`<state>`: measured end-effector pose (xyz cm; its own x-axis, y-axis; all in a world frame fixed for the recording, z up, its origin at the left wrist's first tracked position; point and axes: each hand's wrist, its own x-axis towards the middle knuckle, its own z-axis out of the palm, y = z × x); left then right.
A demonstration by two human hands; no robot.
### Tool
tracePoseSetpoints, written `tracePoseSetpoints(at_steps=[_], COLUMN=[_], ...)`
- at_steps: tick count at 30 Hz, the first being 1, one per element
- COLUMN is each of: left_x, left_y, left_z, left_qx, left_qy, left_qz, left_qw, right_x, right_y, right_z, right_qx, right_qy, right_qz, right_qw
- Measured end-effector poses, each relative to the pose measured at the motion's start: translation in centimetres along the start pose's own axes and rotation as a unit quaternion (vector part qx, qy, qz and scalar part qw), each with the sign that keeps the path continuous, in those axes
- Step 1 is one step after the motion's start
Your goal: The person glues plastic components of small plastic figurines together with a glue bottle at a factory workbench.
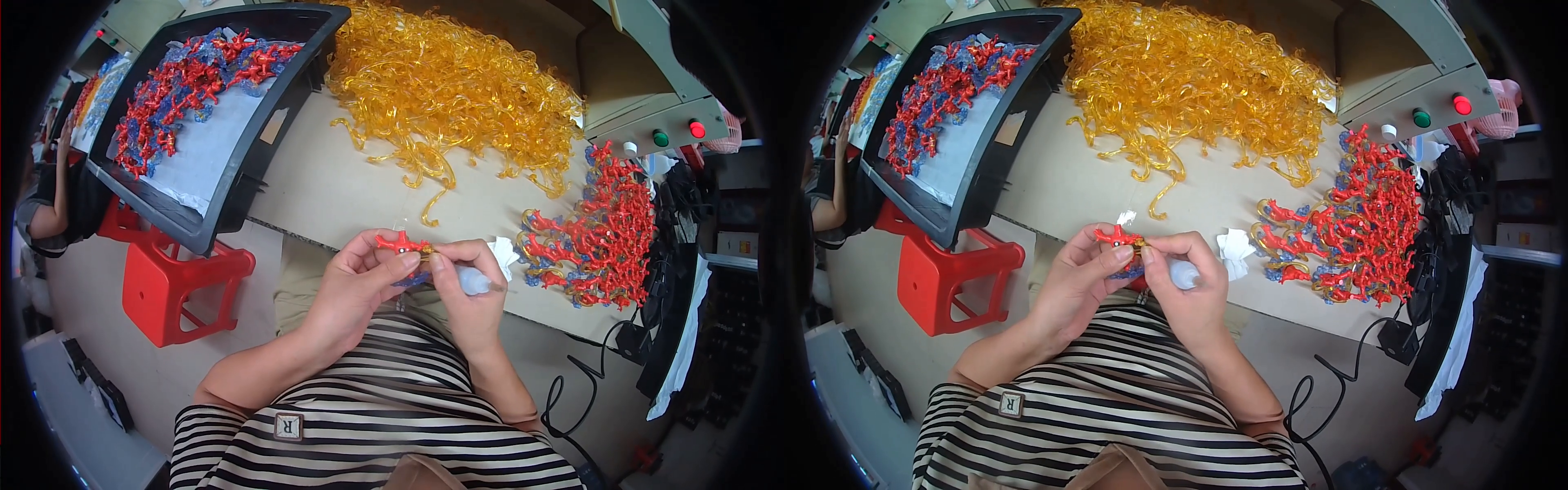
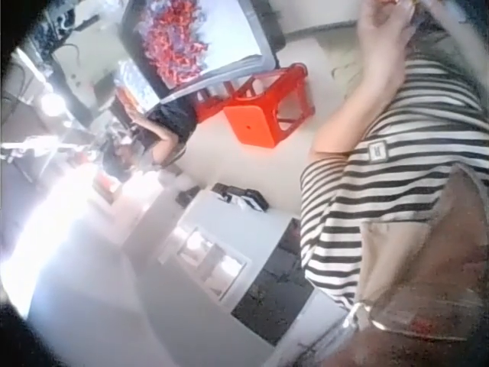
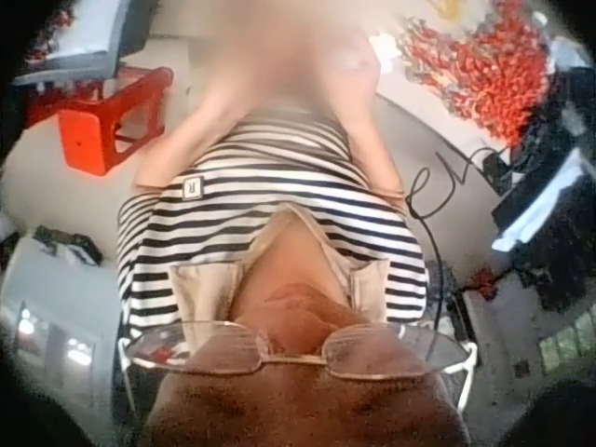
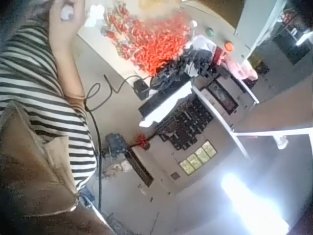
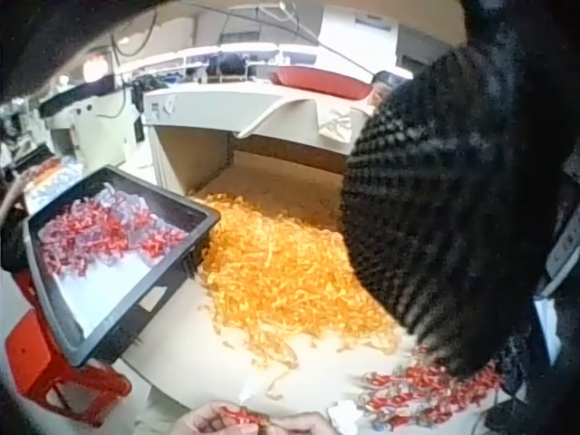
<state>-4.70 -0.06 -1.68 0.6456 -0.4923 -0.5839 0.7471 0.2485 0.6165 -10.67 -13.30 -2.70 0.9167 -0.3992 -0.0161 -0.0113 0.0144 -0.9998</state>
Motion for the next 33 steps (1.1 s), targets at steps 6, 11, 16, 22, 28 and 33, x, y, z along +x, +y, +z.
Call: tracePoseSetpoints(at_steps=[6,11,16,22,28,33], left_x=[0.0,0.1,0.3,0.4,0.5,0.5], left_y=[0.1,0.7,1.0,1.1,0.9,1.0], left_z=[-0.6,-0.4,-0.4,-0.7,-0.9,-0.7], left_qx=[0.071,0.119,0.13,0.136,0.133,0.141], left_qy=[-0.031,-0.047,-0.065,-0.076,-0.077,-0.073], left_qz=[0.032,0.072,0.078,0.06,0.054,0.051], left_qw=[0.996,0.989,0.986,0.986,0.987,0.986], right_x=[0.9,1.0,0.9,0.9,1.0,1.0], right_y=[0.2,0.3,0.6,0.6,0.9,0.8], right_z=[-1.2,-1.6,-1.6,-1.5,-1.7,-1.6], right_qx=[0.202,0.204,0.223,0.238,0.287,0.284], right_qy=[-0.106,-0.127,-0.127,-0.132,-0.143,-0.133], right_qz=[0.099,0.119,0.126,0.141,0.15,0.157], right_qw=[0.969,0.963,0.958,0.952,0.935,0.936])
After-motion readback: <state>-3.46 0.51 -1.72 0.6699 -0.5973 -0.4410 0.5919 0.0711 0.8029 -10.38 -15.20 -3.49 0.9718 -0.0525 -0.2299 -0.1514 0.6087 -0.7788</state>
